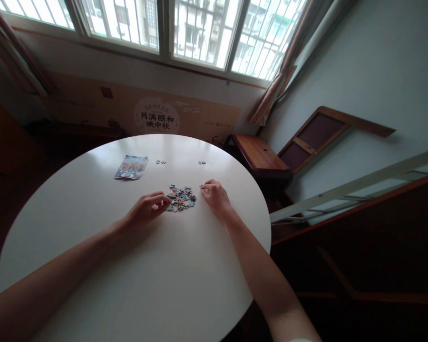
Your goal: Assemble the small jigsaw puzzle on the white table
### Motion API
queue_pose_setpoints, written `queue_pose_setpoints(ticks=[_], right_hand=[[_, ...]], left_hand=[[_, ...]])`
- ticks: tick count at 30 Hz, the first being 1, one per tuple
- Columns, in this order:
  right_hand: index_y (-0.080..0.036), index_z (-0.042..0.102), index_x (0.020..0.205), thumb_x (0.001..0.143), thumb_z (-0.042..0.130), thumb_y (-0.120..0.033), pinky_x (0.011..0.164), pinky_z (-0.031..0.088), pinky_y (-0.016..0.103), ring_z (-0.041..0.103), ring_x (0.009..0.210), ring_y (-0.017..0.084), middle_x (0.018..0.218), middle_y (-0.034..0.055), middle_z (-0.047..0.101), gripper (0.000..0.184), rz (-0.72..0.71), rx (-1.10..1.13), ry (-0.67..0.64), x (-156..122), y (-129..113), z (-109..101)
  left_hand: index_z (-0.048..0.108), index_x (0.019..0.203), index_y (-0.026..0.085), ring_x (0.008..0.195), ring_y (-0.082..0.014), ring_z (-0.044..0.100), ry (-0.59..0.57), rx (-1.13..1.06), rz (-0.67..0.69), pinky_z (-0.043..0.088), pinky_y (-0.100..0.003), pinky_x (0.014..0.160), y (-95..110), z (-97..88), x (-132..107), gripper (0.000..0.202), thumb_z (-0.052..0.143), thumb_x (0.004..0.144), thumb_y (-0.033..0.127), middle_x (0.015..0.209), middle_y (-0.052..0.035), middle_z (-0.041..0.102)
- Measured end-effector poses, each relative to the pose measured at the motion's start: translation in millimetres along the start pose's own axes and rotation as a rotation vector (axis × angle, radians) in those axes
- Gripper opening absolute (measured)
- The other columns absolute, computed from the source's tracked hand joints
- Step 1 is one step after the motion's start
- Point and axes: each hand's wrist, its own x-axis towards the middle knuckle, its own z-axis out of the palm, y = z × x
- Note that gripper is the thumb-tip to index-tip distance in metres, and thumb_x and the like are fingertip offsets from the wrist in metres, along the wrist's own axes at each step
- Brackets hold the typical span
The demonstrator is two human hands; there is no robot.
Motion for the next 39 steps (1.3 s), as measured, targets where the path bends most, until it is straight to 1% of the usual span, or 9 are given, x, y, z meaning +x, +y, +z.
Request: queue_pose_setpoints(ticks=[4, 9, 12, 16, 20, 25, 31, 35, 39], right_hand=[[-0.02, 0.071, 0.097, 0.091, 0.048, -0.028, 0.088, 0.042, 0.037, 0.054, 0.1, 0.024, 0.109, 0.0088, 0.065, 0.025, 0.008, -0.115, 0.014, -3.6, -5.6, 1.2], [-0.02, 0.058, 0.123, 0.092, 0.045, -0.041, 0.094, 0.037, 0.041, 0.047, 0.114, 0.027, 0.127, 0.0113, 0.056, 0.04, 0.126, -0.181, 0.014, -0.7, 0.0, 4.0], [-0.021, 0.053, 0.128, 0.093, 0.04, -0.048, 0.099, 0.033, 0.042, 0.044, 0.119, 0.027, 0.134, 0.0107, 0.051, 0.046, 0.201, -0.185, 0.008, 4.5, 4.5, 9.0], [-0.022, 0.046, 0.135, 0.093, 0.035, -0.052, 0.109, 0.021, 0.046, 0.035, 0.13, 0.028, 0.143, 0.0087, 0.043, 0.053, 0.258, -0.188, -0.017, 12.8, 8.4, 16.5], [-0.021, 0.033, 0.144, 0.092, 0.031, -0.056, 0.113, 0.011, 0.051, 0.022, 0.138, 0.03, 0.151, 0.0067, 0.031, 0.063, 0.324, -0.175, -0.104, 26.1, 14.7, 20.8], [-0.019, 0.025, 0.148, 0.09, 0.027, -0.059, 0.114, 0.008, 0.052, 0.013, 0.142, 0.031, 0.155, 0.0053, 0.021, 0.07, 0.366, -0.172, -0.165, 54.3, 25.2, 24.4], [-0.018, 0.023, 0.148, 0.089, 0.025, -0.061, 0.113, 0.009, 0.053, 0.012, 0.141, 0.033, 0.156, 0.0064, 0.018, 0.073, 0.36, -0.21, -0.181, 84.3, 33.9, 29.2], [-0.019, 0.022, 0.149, 0.088, 0.026, -0.061, 0.113, 0.008, 0.055, 0.011, 0.141, 0.033, 0.156, 0.0049, 0.017, 0.073, 0.35, -0.202, -0.189, 92.1, 38.4, 32.2], [-0.019, 0.023, 0.148, 0.089, 0.026, -0.061, 0.113, 0.008, 0.055, 0.011, 0.141, 0.033, 0.156, 0.006, 0.017, 0.073, 0.336, -0.2, -0.177, 92.2, 40.8, 33.9]], left_hand=[[0.067, 0.085, 0.016, 0.062, -0.0083, 0.055, 0.004, -0.012, -0.009, 0.044, -0.017, 0.057, 1.8, 0.5, 0.8, 0.017, 0.053, 0.089, 0.025, 0.075, -0.0026, 0.062], [0.067, 0.087, 0.016, 0.062, -0.0081, 0.056, -0.01, -0.014, -0.004, 0.043, -0.017, 0.057, 2.4, 1.0, 1.5, 0.016, 0.053, 0.089, 0.024, 0.076, -0.0024, 0.062], [0.067, 0.085, 0.016, 0.062, -0.008, 0.056, -0.009, -0.011, -0.004, 0.043, -0.016, 0.057, 3.4, 0.7, 2.3, 0.016, 0.053, 0.089, 0.024, 0.075, -0.002, 0.061], [0.066, 0.085, 0.016, 0.062, -0.008, 0.056, -0.011, -0.005, 0.005, 0.044, -0.017, 0.058, 4.9, -0.2, 3.0, 0.018, 0.052, 0.09, 0.025, 0.076, -0.0026, 0.062], [0.066, 0.085, 0.016, 0.061, -0.0082, 0.056, -0.012, -0.008, 0.011, 0.044, -0.017, 0.058, 4.9, -0.2, 3.1, 0.018, 0.052, 0.09, 0.025, 0.076, -0.0027, 0.062], [0.066, 0.084, 0.016, 0.062, -0.0083, 0.056, -0.016, -0.009, 0.016, 0.044, -0.018, 0.06, 5.2, 1.1, 3.1, 0.017, 0.052, 0.09, 0.023, 0.075, -0.0023, 0.061], [0.068, 0.086, 0.017, 0.06, -0.0086, 0.055, -0.026, -0.011, 0.016, 0.043, -0.018, 0.058, 8.1, 0.6, 3.5, 0.018, 0.052, 0.09, 0.024, 0.073, -0.0024, 0.061], [0.067, 0.086, 0.017, 0.06, -0.0087, 0.055, -0.04, 0.006, -0.006, 0.043, -0.019, 0.058, 8.6, 0.3, 3.5, 0.018, 0.052, 0.09, 0.024, 0.075, -0.0029, 0.062], [0.067, 0.085, 0.017, 0.061, -0.0089, 0.056, -0.04, 0.002, -0.01, 0.043, -0.019, 0.059, 7.5, 1.0, 3.1, 0.018, 0.052, 0.09, 0.024, 0.075, -0.003, 0.062]])
